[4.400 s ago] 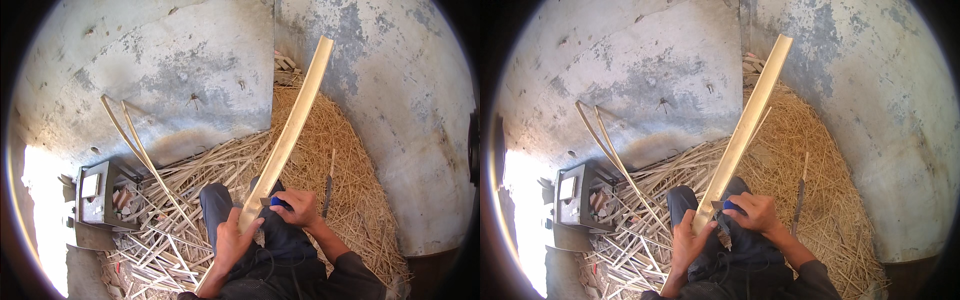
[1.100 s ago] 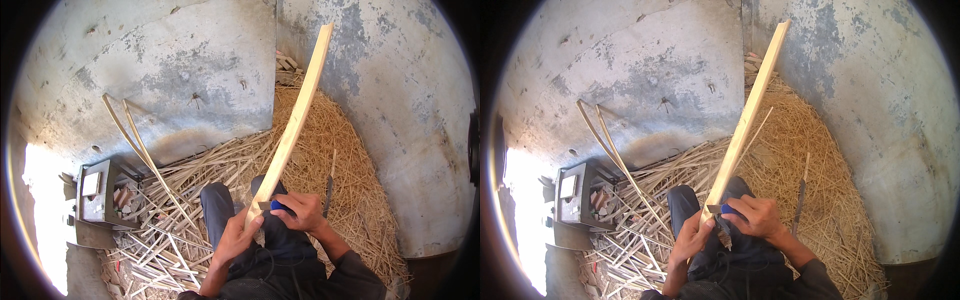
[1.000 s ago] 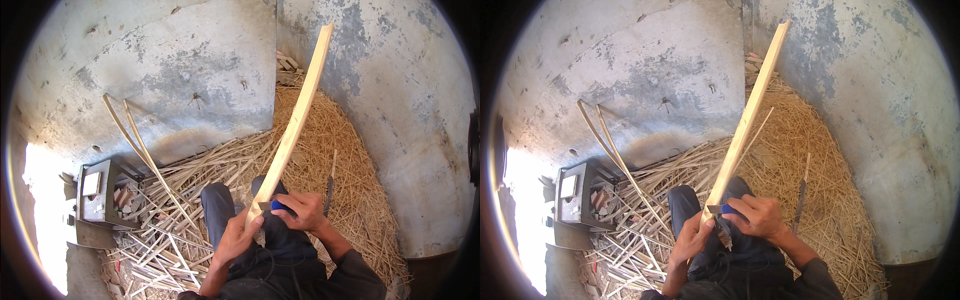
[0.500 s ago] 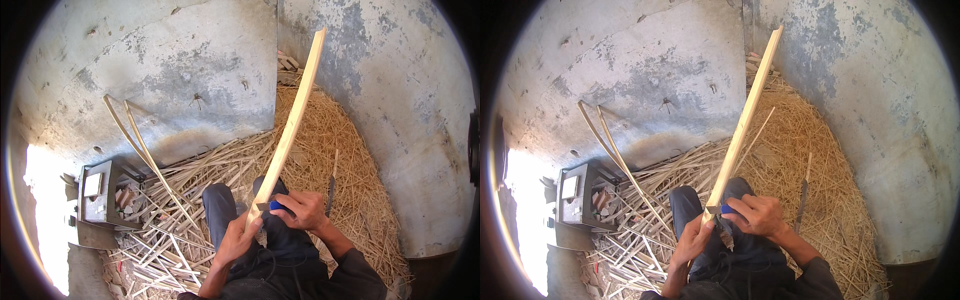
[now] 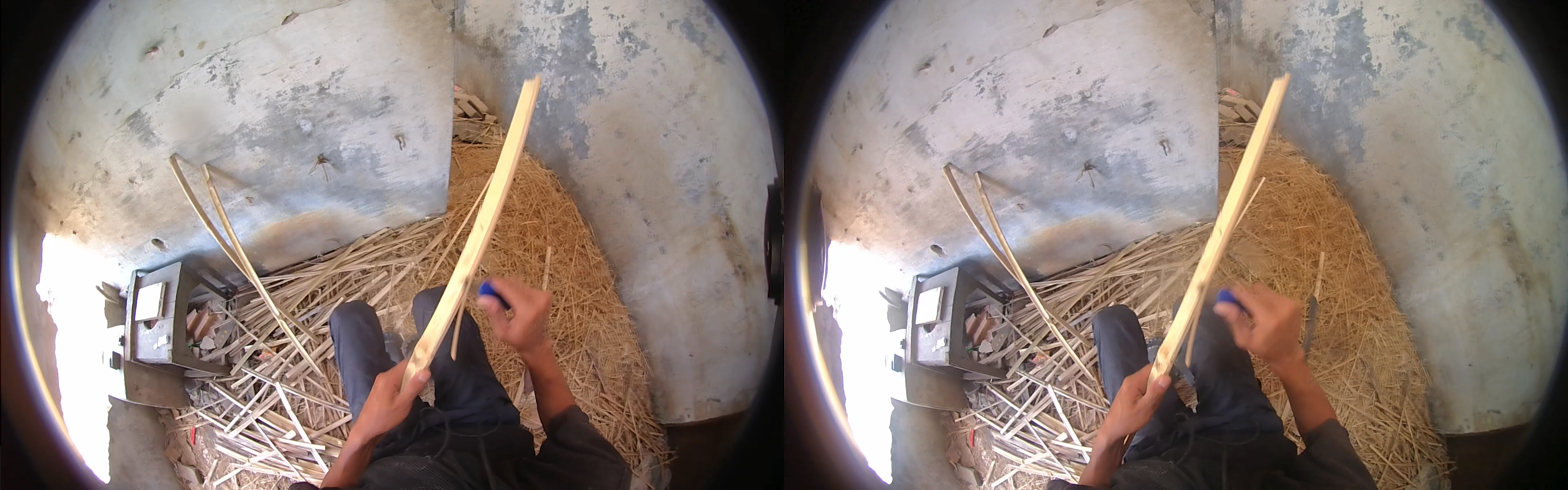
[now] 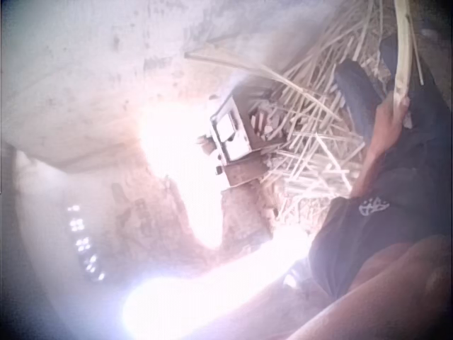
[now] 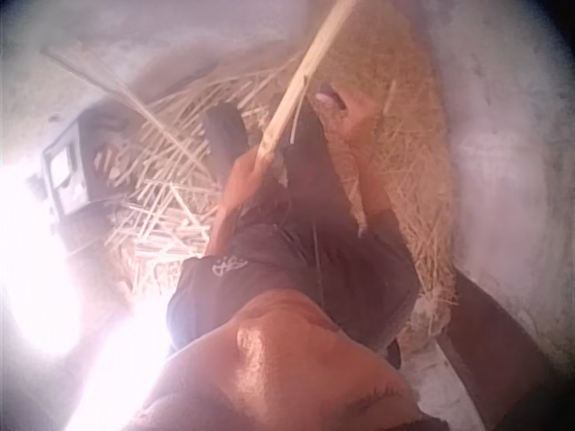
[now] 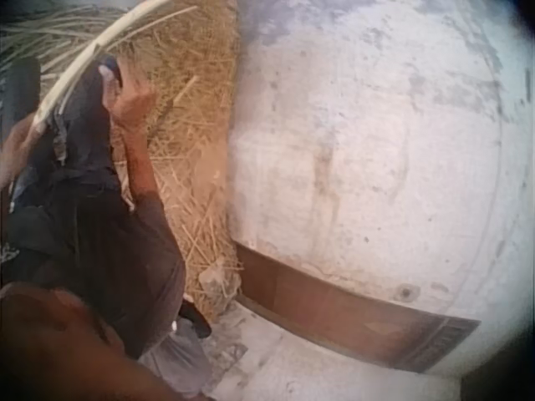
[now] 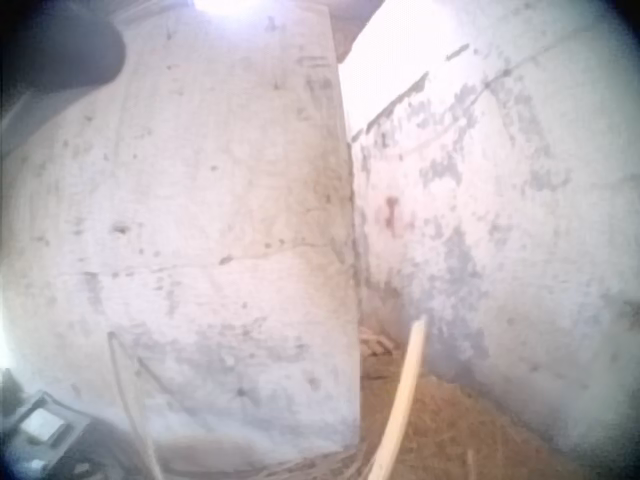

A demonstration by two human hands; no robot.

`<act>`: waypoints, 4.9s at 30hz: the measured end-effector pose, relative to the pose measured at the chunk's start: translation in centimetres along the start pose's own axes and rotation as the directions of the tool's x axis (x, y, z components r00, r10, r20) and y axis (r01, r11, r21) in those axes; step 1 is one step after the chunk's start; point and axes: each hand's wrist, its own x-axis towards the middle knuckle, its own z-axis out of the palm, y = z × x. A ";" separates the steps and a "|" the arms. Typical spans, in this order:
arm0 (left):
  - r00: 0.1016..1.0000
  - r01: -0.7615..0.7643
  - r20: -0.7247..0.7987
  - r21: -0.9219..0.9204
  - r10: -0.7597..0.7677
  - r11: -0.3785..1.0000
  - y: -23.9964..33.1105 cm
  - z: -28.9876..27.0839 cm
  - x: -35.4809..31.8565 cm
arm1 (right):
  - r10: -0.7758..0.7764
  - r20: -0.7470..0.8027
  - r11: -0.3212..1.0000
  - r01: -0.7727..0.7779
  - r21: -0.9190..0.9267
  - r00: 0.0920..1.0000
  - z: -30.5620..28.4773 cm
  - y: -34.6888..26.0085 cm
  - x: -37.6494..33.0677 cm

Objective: The person sits on a straw-covered floor and uses a utility knife to shave thin strips from a long bamboo pole. They hold the pole with their left hand and pull the knife along its length with their right hand, creating a pile of shavings. The person then switches to a machete to split the bamboo pole lengthwise.

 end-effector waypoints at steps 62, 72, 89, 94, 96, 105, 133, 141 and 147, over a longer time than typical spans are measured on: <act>0.988 -0.157 -0.019 -0.173 0.156 0.972 -0.2 -0.7 2.9 | -0.032 0.209 0.981 -0.010 0.196 0.977 -0.1 -2.6 -1.5; 0.946 -0.205 -0.211 0.204 0.248 0.957 3.9 0.2 2.0 | -0.117 0.238 0.989 0.090 0.119 0.964 0.8 -3.9 -1.4; 0.938 -0.125 -0.277 0.295 0.210 0.947 4.3 0.3 1.7 | -0.131 0.212 0.991 0.132 0.008 0.968 0.9 -4.0 -0.9; 0.933 -0.135 -0.279 0.310 0.226 0.941 4.1 0.4 1.7 | -0.138 0.193 0.990 0.141 0.000 0.971 1.0 -3.9 -0.9; 0.931 -0.145 -0.277 0.311 0.236 0.939 4.1 0.3 1.7 | -0.140 0.190 0.990 0.144 -0.004 0.972 0.9 -3.8 -0.9; 0.939 -0.121 -0.271 0.319 0.213 0.940 3.5 0.5 0.8 | -0.033 0.060 0.998 0.036 -0.046 0.998 -0.4 -1.5 1.9; 0.972 0.121 -0.235 0.378 -0.031 0.918 -2.6 -1.1 -4.6 | 0.310 -0.123 0.926 -0.329 -0.186 0.943 -0.5 15.0 10.6; 0.970 0.151 -0.236 0.407 -0.055 0.901 -4.7 -2.4 -6.8 | 0.675 0.001 0.690 -0.632 -0.353 0.737 -6.2 28.1 8.7; 0.916 0.109 -0.390 0.467 0.094 0.878 -3.8 -2.1 -3.9 | 0.815 0.385 0.575 -0.523 -0.629 0.433 -3.4 26.7 1.3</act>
